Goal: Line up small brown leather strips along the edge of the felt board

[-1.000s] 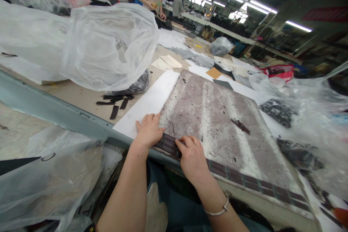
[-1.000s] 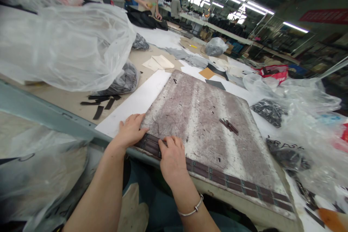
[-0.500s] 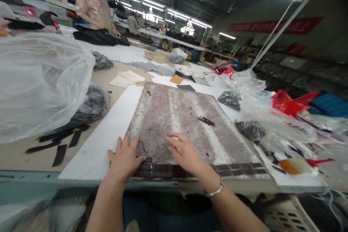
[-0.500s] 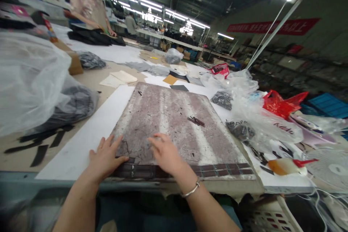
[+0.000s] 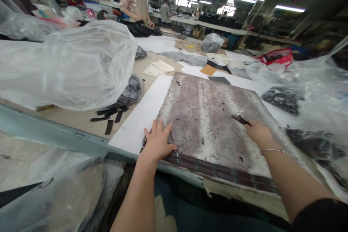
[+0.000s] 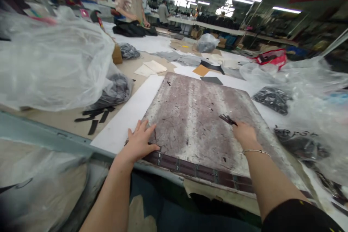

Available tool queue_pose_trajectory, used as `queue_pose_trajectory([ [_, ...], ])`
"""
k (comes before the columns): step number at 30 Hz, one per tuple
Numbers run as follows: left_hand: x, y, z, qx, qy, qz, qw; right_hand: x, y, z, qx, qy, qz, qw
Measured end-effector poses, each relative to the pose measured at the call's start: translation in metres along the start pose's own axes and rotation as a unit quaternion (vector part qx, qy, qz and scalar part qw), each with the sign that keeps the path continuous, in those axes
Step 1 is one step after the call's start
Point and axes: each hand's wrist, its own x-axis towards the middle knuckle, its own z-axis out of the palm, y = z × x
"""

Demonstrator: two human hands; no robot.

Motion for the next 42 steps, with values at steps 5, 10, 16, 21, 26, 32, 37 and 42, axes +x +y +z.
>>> queue_pose_trajectory([
  [5,0.000,0.003,0.002,-0.009,-0.025,0.005,1.000,-0.007,0.001,-0.011,0.035,0.018,0.022,0.999],
  [10,0.002,0.002,0.004,-0.008,-0.017,0.000,1.000,-0.052,-0.029,-0.037,0.195,0.079,0.008,0.978],
  [16,0.000,0.002,0.002,-0.006,-0.016,0.004,1.000,-0.135,-0.106,-0.057,0.394,-0.170,-0.160,0.889],
  [21,-0.001,0.001,0.002,-0.008,-0.015,0.011,1.000,-0.160,-0.142,-0.048,0.375,-0.259,-0.222,0.862],
  [26,0.000,0.001,0.001,-0.010,-0.013,0.016,1.000,-0.161,-0.162,-0.040,0.345,-0.269,-0.239,0.867],
  [32,-0.001,0.004,-0.002,-0.008,-0.024,0.007,1.000,-0.163,-0.179,-0.038,0.297,-0.264,-0.271,0.877],
  [37,-0.001,0.004,-0.002,-0.011,-0.023,0.005,1.000,-0.162,-0.187,-0.040,0.258,-0.252,-0.281,0.889],
  [42,0.000,0.002,0.001,-0.006,-0.012,0.013,1.000,-0.161,-0.193,-0.041,0.218,-0.231,-0.287,0.904],
])
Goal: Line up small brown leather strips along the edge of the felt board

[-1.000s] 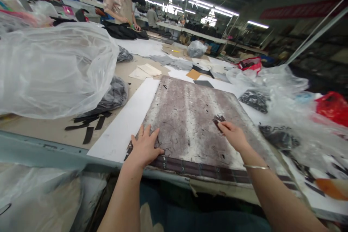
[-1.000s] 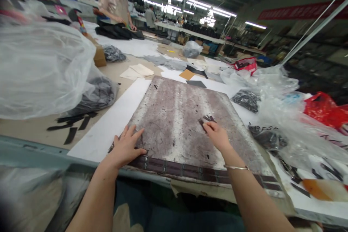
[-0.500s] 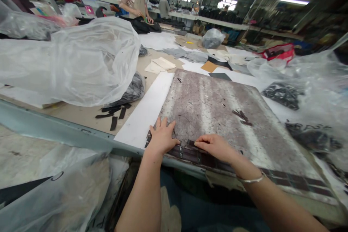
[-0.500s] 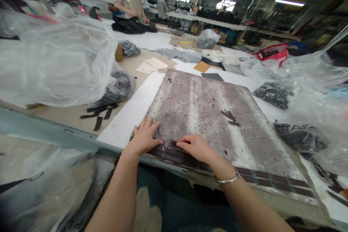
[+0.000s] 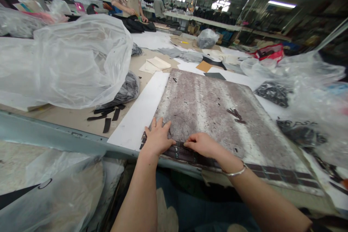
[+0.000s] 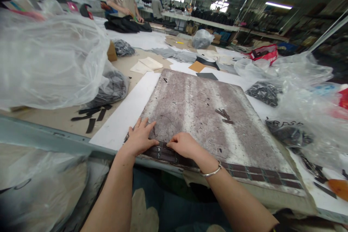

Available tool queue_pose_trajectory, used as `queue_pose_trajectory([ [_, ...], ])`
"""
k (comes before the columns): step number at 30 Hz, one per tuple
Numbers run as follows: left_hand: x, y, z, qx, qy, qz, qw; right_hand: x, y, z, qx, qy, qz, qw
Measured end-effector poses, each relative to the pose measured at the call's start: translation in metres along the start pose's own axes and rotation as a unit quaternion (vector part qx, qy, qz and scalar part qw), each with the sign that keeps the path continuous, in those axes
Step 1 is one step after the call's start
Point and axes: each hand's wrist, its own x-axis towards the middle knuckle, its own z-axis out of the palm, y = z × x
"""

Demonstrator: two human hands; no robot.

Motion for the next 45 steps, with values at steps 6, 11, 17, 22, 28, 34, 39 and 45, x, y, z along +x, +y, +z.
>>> queue_pose_trajectory([
  [6,0.000,0.001,0.000,0.021,-0.003,-0.002,1.000,0.005,-0.009,0.001,-0.102,0.006,0.005,0.995],
  [11,0.000,0.007,0.002,0.044,0.012,-0.007,0.999,-0.001,-0.030,0.002,-0.204,0.053,0.026,0.977],
  [17,0.004,0.010,0.006,0.059,0.009,-0.012,0.998,-0.015,-0.027,-0.006,-0.195,0.091,0.015,0.976],
  [22,0.003,0.012,0.004,0.065,0.001,-0.012,0.998,-0.040,0.004,-0.008,-0.148,0.204,-0.083,0.964],
  [28,0.004,0.012,0.004,0.076,-0.004,-0.024,0.997,-0.059,0.007,0.024,-0.197,0.168,-0.166,0.951],
  [34,0.002,0.018,0.006,0.126,0.044,-0.017,0.991,-0.056,0.004,0.033,-0.164,0.188,-0.136,0.959],
  [39,0.007,0.029,0.009,0.136,0.022,-0.002,0.990,-0.034,0.039,-0.006,-0.040,0.203,-0.160,0.965],
  [45,0.012,0.028,0.011,0.113,-0.007,0.001,0.994,-0.007,0.153,-0.079,-0.113,0.354,0.163,0.914],
])
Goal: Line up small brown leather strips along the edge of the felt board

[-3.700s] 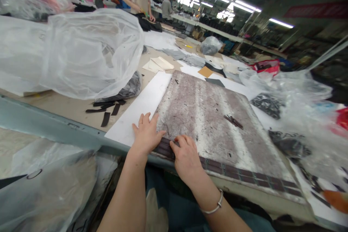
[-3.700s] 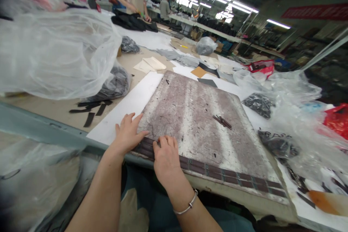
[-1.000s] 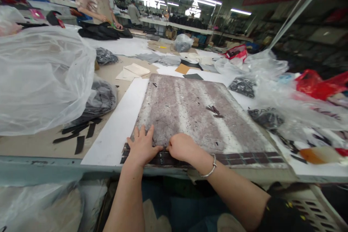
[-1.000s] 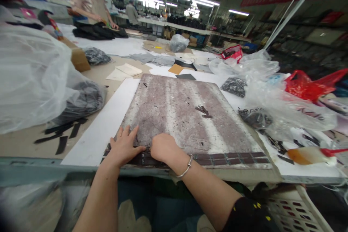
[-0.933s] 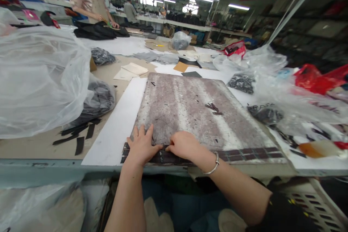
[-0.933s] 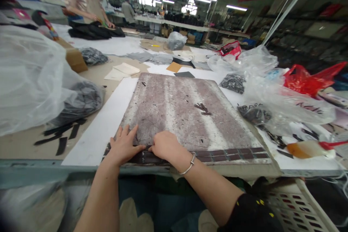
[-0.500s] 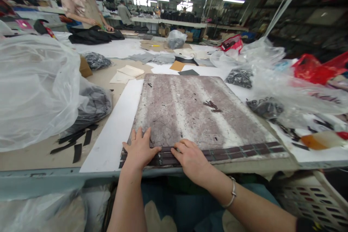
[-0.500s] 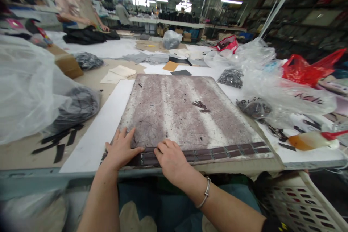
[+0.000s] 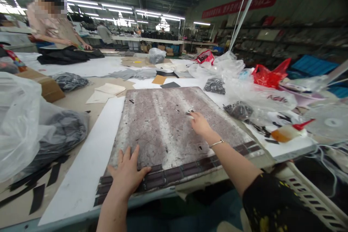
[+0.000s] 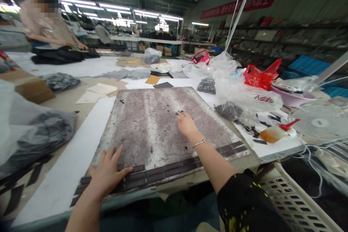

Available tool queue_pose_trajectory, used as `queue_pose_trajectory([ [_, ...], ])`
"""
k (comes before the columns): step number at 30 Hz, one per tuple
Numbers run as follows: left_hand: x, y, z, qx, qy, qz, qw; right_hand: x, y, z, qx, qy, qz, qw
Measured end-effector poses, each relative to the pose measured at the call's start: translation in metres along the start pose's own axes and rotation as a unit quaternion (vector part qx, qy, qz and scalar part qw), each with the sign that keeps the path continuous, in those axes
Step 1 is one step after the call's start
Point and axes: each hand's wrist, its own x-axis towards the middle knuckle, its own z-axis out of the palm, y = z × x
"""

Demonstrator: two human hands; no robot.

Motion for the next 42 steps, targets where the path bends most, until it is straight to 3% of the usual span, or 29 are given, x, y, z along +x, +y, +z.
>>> queue_pose_trajectory([
  [4,-0.001,0.001,-0.001,-0.014,-0.002,0.005,1.000,0.019,0.052,0.005,-0.037,-0.041,0.030,0.998],
  [9,-0.004,0.004,-0.002,-0.020,0.023,0.038,0.999,0.019,0.069,-0.002,-0.052,-0.060,0.061,0.995],
  [12,-0.007,0.006,-0.001,-0.023,0.040,0.056,0.997,0.010,0.053,-0.014,-0.011,-0.038,0.092,0.995],
  [15,-0.007,0.007,0.000,-0.026,0.036,0.067,0.997,-0.020,0.015,-0.029,0.129,-0.049,0.079,0.987],
  [18,-0.007,0.009,0.002,-0.025,0.023,0.070,0.997,-0.062,-0.033,-0.037,0.237,-0.186,-0.023,0.953],
  [23,-0.009,0.014,0.006,-0.022,0.031,0.074,0.997,-0.099,-0.084,-0.022,0.272,-0.299,-0.083,0.911],
  [34,-0.010,0.018,0.004,-0.026,0.017,0.078,0.996,-0.092,-0.091,-0.003,0.178,-0.310,-0.088,0.930],
  [42,-0.015,0.035,0.005,-0.020,0.047,0.106,0.993,-0.097,-0.107,-0.010,0.064,-0.267,-0.106,0.956],
])
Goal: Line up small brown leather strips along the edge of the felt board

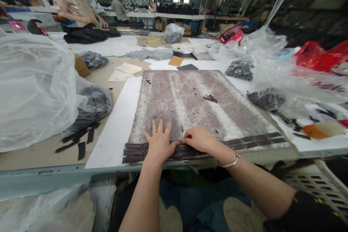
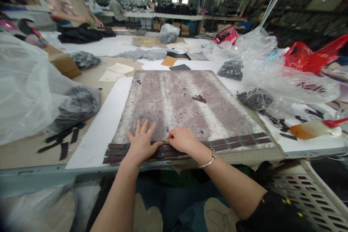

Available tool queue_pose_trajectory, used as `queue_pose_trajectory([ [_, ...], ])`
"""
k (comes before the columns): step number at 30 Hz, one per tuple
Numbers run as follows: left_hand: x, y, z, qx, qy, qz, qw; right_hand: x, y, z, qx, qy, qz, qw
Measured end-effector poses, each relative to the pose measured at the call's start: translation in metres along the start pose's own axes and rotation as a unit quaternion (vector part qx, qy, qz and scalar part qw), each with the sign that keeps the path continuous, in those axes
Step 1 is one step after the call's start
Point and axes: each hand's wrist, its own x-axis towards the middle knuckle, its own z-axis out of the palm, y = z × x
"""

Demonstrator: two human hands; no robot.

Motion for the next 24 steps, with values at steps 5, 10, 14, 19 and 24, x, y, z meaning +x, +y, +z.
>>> queue_pose_trajectory([
  [5,0.002,0.005,0.005,-0.018,-0.006,-0.016,1.000,-0.013,-0.005,0.007,-0.092,0.073,-0.028,0.993],
  [10,0.003,0.005,0.005,-0.023,-0.020,-0.024,0.999,-0.045,0.022,0.020,-0.096,0.231,-0.140,0.958],
  [14,0.004,0.005,0.006,-0.019,-0.016,-0.027,0.999,-0.064,0.033,0.030,-0.128,0.201,-0.171,0.956],
  [19,0.002,0.006,0.006,-0.004,-0.009,-0.005,1.000,-0.065,0.030,0.035,-0.137,0.180,-0.128,0.966],
  [24,0.000,0.008,0.001,0.007,-0.018,0.027,0.999,-0.060,0.038,0.037,-0.083,0.165,-0.113,0.976],
])
